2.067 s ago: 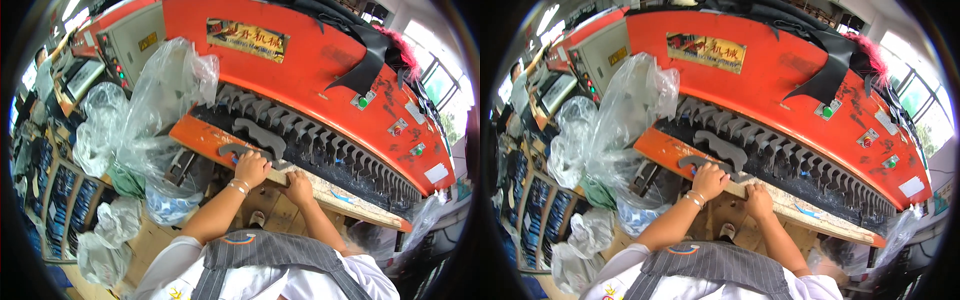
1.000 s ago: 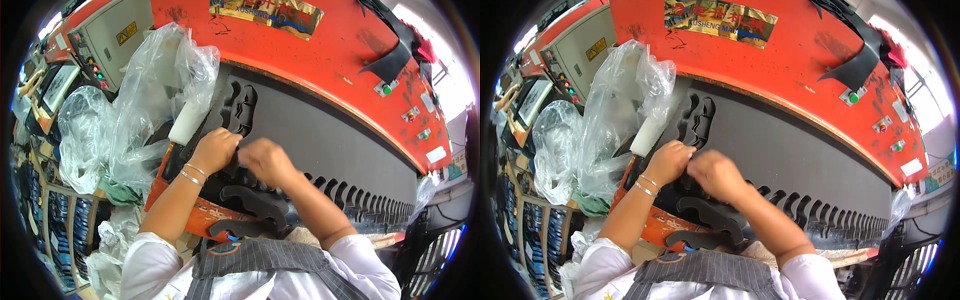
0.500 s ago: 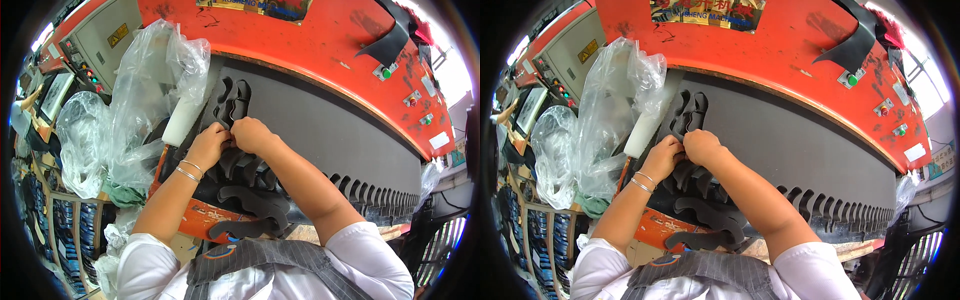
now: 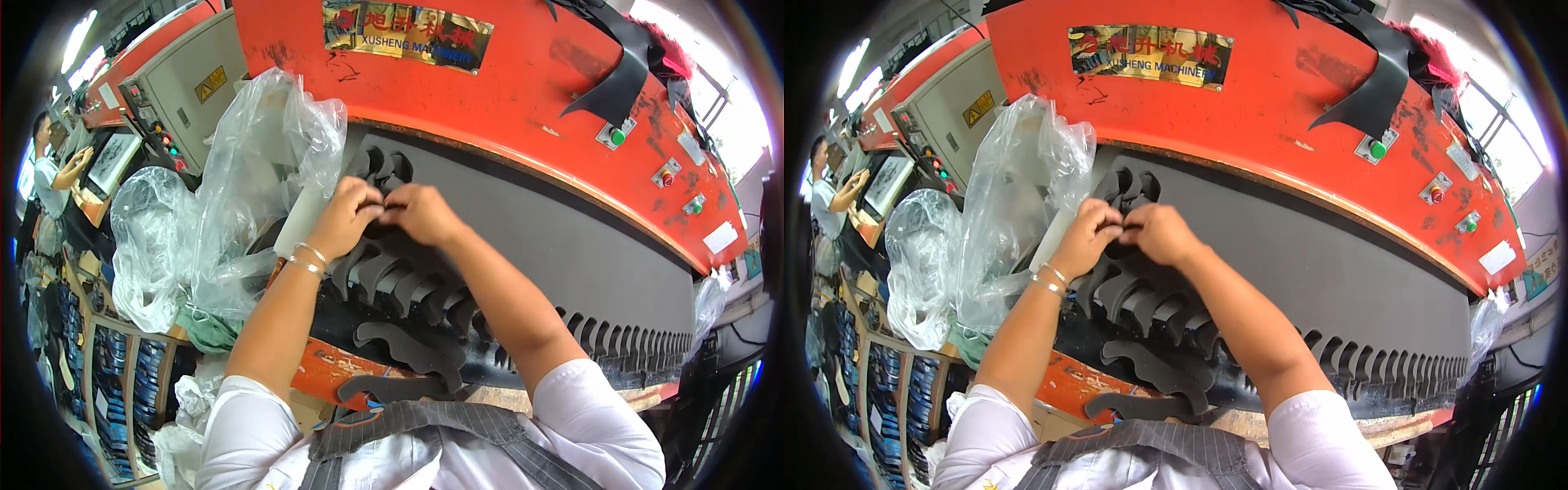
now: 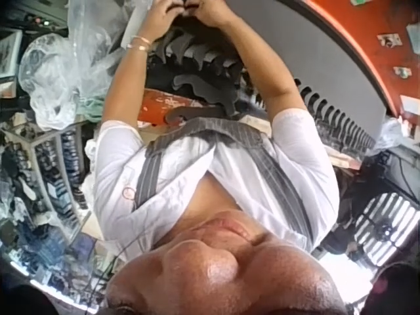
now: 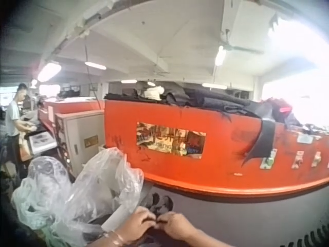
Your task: Using a die-cutting machine to cut out foam shoe insole shapes from a large sheet.
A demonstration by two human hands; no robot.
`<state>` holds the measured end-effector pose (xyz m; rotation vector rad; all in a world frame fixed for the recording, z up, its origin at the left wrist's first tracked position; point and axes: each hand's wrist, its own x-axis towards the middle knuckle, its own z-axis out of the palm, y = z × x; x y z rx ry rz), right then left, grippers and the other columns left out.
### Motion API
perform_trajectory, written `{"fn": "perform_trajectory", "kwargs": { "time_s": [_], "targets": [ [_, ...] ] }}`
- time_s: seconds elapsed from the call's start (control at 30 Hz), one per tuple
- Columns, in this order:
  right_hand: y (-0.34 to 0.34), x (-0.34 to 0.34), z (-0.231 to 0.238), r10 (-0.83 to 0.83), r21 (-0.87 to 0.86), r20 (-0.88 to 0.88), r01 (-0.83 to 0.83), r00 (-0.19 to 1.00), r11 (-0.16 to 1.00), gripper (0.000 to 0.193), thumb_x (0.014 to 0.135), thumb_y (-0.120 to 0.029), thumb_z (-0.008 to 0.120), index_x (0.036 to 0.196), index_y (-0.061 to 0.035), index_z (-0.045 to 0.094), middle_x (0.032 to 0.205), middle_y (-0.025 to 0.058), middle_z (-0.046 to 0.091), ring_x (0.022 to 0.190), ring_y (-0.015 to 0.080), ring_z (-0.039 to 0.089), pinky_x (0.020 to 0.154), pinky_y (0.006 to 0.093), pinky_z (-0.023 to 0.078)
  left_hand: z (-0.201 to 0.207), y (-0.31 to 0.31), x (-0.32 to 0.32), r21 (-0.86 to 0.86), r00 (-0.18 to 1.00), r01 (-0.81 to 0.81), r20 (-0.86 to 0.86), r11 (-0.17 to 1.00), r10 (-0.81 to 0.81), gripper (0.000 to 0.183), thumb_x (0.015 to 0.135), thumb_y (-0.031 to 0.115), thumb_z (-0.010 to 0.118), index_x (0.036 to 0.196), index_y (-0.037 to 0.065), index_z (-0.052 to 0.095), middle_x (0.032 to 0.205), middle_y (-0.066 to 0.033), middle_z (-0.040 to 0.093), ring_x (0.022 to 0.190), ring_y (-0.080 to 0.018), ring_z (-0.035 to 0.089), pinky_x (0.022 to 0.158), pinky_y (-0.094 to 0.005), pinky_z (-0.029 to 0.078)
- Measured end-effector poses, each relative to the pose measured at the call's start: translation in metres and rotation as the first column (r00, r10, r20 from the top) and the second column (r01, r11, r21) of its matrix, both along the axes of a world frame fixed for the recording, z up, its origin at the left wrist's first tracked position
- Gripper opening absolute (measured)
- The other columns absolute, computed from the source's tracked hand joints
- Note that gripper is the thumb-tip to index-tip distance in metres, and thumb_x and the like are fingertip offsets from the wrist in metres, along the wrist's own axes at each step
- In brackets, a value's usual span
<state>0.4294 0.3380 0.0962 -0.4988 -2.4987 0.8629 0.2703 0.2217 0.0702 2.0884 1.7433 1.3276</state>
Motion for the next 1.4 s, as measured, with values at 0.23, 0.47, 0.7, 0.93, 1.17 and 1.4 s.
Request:
{"fn": "perform_trajectory", "kwargs": {
  "time_s": [0.23,0.47,0.7,0.93,1.17,1.4],
  "targets": [
    [0.013,0.103,0.063,-0.01,-0.338,-0.591,-0.236,0.807,0.911,0.016,0.085,-0.015,0.07,0.088,-0.0007,0.063,0.084,0.0027,0.061,0.075,0.0136,0.052,0.068,0.0292,0.042,-0.047,-0.013,0.022,-0.133,0.966,-0.253,-0.092,0.958,0.242,0.032,0.083,0.02,0.073,0.107,0.0,0.065,0.109,-0.0145,0.062,0.091,-0.027,0.064,0.082,-0.0339,0.051],
    [-0.061,0.188,0.068,0.141,0.378,-0.205,-0.055,0.969,0.924,0.028,0.061,0.0,0.08,0.082,-0.0028,0.062,0.078,0.0072,0.055,0.078,0.0274,0.055,0.069,0.0375,0.047,0.004,0.013,0.032,-0.275,0.99,-0.034,-0.141,0.961,-0.005,0.042,0.077,0.033,0.077,0.105,0.003,0.069,0.113,-0.0132,0.063,0.099,-0.0311,0.062,0.089,-0.0364,0.048],
    [-0.062,0.238,0.007,-0.188,0.364,0.056,0.155,0.981,0.918,0.02,0.069,-0.008,0.077,0.085,-0.0026,0.065,0.086,0.0083,0.06,0.086,0.0284,0.056,0.078,0.0359,0.048,-0.002,0.071,0.043,-0.407,0.927,-0.328,0.036,0.852,0.374,0.04,0.089,0.034,0.061,0.088,-0.005,0.069,0.093,-0.0257,0.067,0.097,-0.0393,0.063,0.087,-0.0479,0.048],
    [-0.05,0.222,-0.01,-0.773,-0.437,0.042,0.707,0.633,0.556,0.066,0.085,-0.039,0.069,0.131,0.002,0.046,0.116,0.0243,0.057,0.112,0.0392,0.055,0.098,0.0423,0.043,-0.029,0.107,0.023,-0.557,0.841,-0.523,-0.213,0.645,0.498,0.034,0.08,0.021,0.063,0.11,0.005,0.065,0.123,-0.0229,0.058,0.117,-0.0384,0.054,0.099,-0.0442,0.045],
    [-0.033,0.235,0.015,-0.625,-0.548,0.149,0.59,0.766,0.593,0.065,0.083,-0.016,0.068,0.139,-0.0012,0.04,0.123,0.0194,0.056,0.111,0.024,0.057,0.094,0.0329,0.047,0.03,0.051,0.091,0.288,0.941,-0.274,0.279,0.918,0.193,0.013,0.072,0.002,0.057,0.083,-0.002,0.051,0.081,-0.0136,0.056,0.075,-0.0296,0.058,0.075,-0.0345,0.047],
    [-0.093,0.216,0.009,-0.366,-0.486,-0.291,0.193,0.884,0.852,0.062,0.083,0.0,0.064,0.14,-0.0069,0.042,0.125,0.0118,0.054,0.112,0.0197,0.052,0.097,0.0335,0.043,0.052,0.016,0.155,-0.203,0.49,0.328,0.872,0.922,0.018,0.045,0.087,0.019,0.071,0.122,0.001,0.05,0.111,-0.0037,0.055,0.092,-0.0123,0.055,0.084,-0.0304,0.046]
  ]
}}
